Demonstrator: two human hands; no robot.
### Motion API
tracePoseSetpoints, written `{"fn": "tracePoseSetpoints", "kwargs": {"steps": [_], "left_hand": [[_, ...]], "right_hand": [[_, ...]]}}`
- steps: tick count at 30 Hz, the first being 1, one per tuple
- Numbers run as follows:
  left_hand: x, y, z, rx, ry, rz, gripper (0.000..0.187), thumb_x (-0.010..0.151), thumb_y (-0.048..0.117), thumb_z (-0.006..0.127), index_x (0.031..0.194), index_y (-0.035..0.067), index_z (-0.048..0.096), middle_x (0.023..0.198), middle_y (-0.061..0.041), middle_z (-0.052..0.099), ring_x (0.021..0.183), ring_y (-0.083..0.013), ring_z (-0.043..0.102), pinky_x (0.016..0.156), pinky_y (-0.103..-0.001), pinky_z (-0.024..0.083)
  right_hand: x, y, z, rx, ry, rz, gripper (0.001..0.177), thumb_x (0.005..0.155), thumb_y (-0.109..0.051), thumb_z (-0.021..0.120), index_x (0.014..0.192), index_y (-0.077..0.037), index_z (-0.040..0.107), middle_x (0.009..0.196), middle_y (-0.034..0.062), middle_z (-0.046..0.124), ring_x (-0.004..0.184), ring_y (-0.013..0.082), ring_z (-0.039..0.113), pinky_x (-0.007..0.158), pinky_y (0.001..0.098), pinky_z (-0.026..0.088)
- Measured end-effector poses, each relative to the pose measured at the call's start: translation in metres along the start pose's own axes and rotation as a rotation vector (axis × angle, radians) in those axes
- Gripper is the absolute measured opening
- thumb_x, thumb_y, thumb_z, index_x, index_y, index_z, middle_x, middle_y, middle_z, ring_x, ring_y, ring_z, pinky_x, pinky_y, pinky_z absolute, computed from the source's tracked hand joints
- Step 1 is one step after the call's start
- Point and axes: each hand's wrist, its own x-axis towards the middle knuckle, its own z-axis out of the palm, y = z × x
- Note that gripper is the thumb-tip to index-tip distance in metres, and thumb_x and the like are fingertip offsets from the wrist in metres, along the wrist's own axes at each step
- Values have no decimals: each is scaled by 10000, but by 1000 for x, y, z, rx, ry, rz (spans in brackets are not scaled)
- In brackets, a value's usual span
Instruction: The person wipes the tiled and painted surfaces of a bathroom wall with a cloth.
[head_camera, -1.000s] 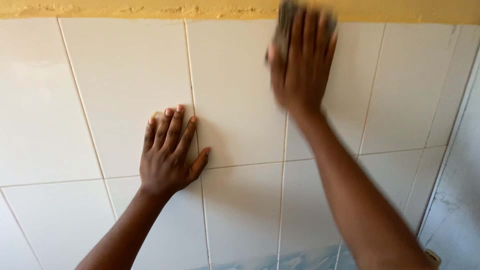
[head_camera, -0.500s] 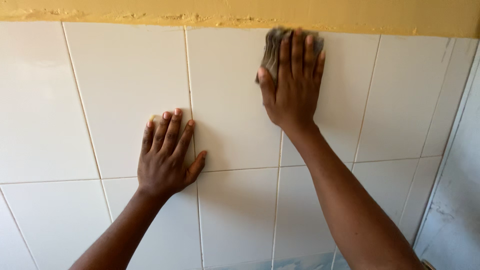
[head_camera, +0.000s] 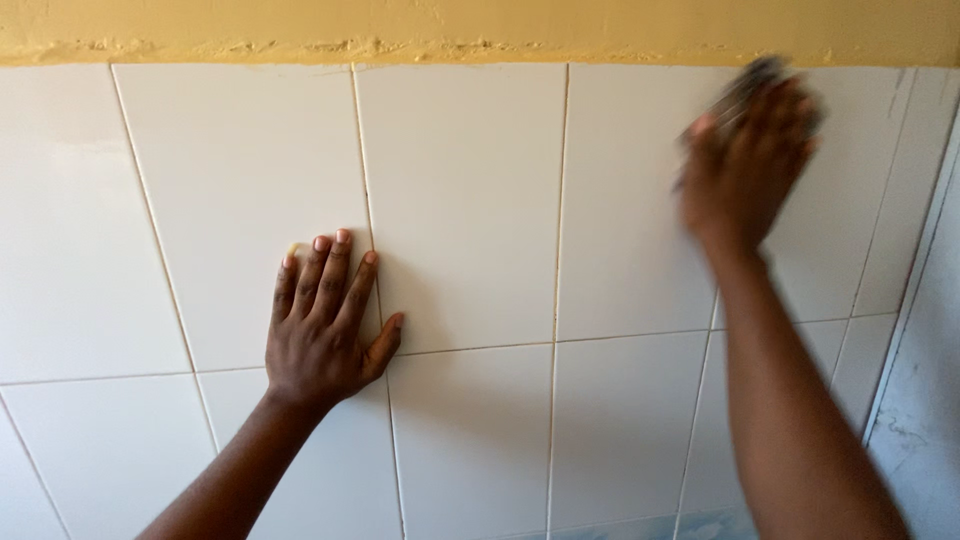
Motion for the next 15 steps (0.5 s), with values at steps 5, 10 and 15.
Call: {"fn": "tracePoseSetpoints", "kwargs": {"steps": [5, 10, 15], "left_hand": [[-1, 2, 3, 29, -24, -27, 695, 976, 495, 596, 1495, 36, 539, 1637, -209, 385, 1553, -337, 297, 1281, -544, 182], [-2, -1, 3, 26, -50, -29, 713, 969, 509, 588, 1502, 38, 533, 1638, -218, 374, 1549, -339, 290, 1271, -533, 173], [-1, -4, 1, 12, -44, -22, 689, 985, 507, 581, 1505, 57, 539, 1647, -193, 379, 1559, -319, 290, 1288, -520, 174]], "right_hand": [[36, -22, 9, 14, 82, 163, 855, 1096, -624, 315, 1676, -13, 170, 1736, 237, 142, 1594, 425, 81, 1271, 604, 4], [-3, -147, 34, 26, -68, -395, 751, 1126, -544, 456, 1654, -41, 274, 1734, 172, 201, 1618, 387, 101, 1307, 563, 25], [14, -124, 14, 109, -49, -430, 724, 1065, -448, 551, 1608, -19, 338, 1667, 229, 258, 1537, 437, 156, 1237, 583, 96]]}}
